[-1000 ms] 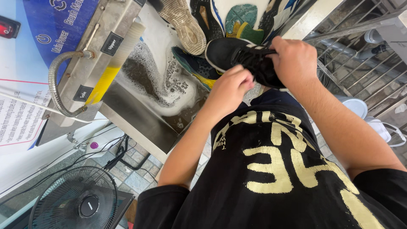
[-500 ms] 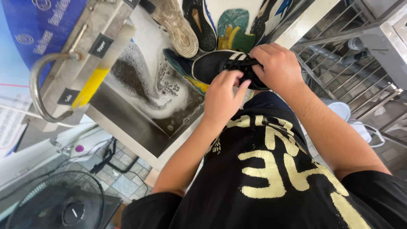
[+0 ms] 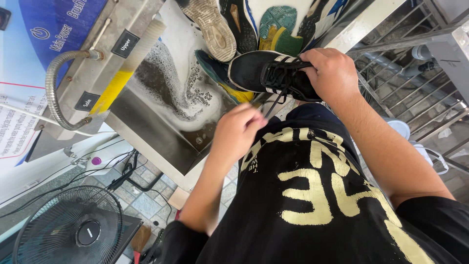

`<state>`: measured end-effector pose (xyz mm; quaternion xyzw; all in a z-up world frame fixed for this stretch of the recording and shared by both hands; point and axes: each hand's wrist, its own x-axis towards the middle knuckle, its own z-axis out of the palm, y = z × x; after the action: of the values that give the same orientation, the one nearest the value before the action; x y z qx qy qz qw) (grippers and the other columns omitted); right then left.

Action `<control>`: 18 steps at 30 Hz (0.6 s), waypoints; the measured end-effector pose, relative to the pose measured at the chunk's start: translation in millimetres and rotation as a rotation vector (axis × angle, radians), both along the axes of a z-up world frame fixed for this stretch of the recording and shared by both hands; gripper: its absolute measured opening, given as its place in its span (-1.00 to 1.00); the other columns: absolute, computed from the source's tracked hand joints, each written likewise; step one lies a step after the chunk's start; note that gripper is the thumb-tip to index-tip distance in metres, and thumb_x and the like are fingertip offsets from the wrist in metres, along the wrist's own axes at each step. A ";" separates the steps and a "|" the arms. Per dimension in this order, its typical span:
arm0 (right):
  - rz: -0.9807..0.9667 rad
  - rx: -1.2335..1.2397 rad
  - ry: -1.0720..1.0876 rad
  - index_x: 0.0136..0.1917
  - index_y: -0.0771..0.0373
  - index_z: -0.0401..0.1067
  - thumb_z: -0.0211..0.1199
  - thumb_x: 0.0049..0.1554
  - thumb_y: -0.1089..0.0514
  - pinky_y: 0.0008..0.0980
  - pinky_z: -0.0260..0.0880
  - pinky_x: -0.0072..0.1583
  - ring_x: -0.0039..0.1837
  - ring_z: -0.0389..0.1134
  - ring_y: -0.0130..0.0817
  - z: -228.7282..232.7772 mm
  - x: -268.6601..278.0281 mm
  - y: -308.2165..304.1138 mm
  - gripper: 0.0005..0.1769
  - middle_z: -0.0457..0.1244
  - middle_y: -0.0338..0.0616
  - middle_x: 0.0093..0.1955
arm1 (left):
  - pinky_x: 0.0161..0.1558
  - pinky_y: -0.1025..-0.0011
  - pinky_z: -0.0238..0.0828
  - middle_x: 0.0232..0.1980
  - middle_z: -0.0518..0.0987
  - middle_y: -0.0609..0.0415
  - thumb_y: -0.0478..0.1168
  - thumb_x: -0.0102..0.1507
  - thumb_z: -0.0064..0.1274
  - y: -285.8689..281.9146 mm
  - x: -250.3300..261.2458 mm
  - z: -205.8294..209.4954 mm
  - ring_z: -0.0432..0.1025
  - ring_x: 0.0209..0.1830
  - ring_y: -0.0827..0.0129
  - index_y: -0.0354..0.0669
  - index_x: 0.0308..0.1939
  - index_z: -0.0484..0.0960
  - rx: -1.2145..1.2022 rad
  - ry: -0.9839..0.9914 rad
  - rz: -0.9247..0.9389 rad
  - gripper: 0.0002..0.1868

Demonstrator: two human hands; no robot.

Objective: The person cleans a pair of black sneakers by holding them against a rotating brush with soap and water, then rinses them under a faucet and begins to relace one of the shoes.

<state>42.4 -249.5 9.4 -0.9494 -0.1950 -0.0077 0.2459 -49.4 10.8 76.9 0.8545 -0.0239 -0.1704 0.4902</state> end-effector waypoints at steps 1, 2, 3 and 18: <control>-0.001 0.002 -0.002 0.05 0.24 0.53 0.38 0.13 0.26 -0.13 0.45 0.11 0.10 0.42 -0.07 -0.3 0.4 0.2 -0.80 0.41 -0.12 0.02 | -0.26 0.37 0.39 -0.29 0.53 0.08 -0.24 0.27 0.19 14.9 -10.8 5.3 0.46 -0.36 0.34 -0.23 -0.30 0.58 -0.025 0.079 0.019 -0.86; -0.011 0.006 0.003 0.06 0.24 0.53 0.38 0.12 0.26 -0.13 0.45 0.10 0.09 0.42 -0.06 -0.5 0.5 0.0 -0.79 0.41 -0.11 0.01 | -0.25 0.41 0.41 -0.26 0.53 0.11 -0.26 0.27 0.17 31.1 -19.9 7.5 0.46 -0.30 0.38 -0.22 -0.29 0.58 -0.135 0.139 -0.006 -0.88; -0.019 0.007 0.011 0.06 0.24 0.53 0.38 0.11 0.26 -0.12 0.44 0.09 0.08 0.42 -0.05 -0.6 -0.4 -0.9 -0.78 0.41 -0.10 0.01 | -0.23 0.45 0.43 -0.23 0.54 0.13 -0.28 0.27 0.14 46.8 -29.1 7.1 0.46 -0.25 0.43 -0.22 -0.27 0.58 -0.246 0.203 -0.029 -0.91; 0.325 0.132 -0.064 0.01 0.21 0.54 0.39 -0.03 0.30 -0.14 0.44 0.16 0.22 0.34 0.02 50.6 7.2 12.6 -0.71 0.30 -0.02 0.26 | 0.09 0.29 0.49 0.01 0.58 0.03 -0.26 0.29 0.24 -8.9 -6.3 -31.2 0.54 0.03 0.16 -0.12 0.02 0.64 0.045 -0.262 0.178 -0.77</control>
<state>49.6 -236.9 60.0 -0.8866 -0.3526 -0.0110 0.2991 -55.7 1.9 45.6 0.8788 -0.0079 -0.0140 0.4769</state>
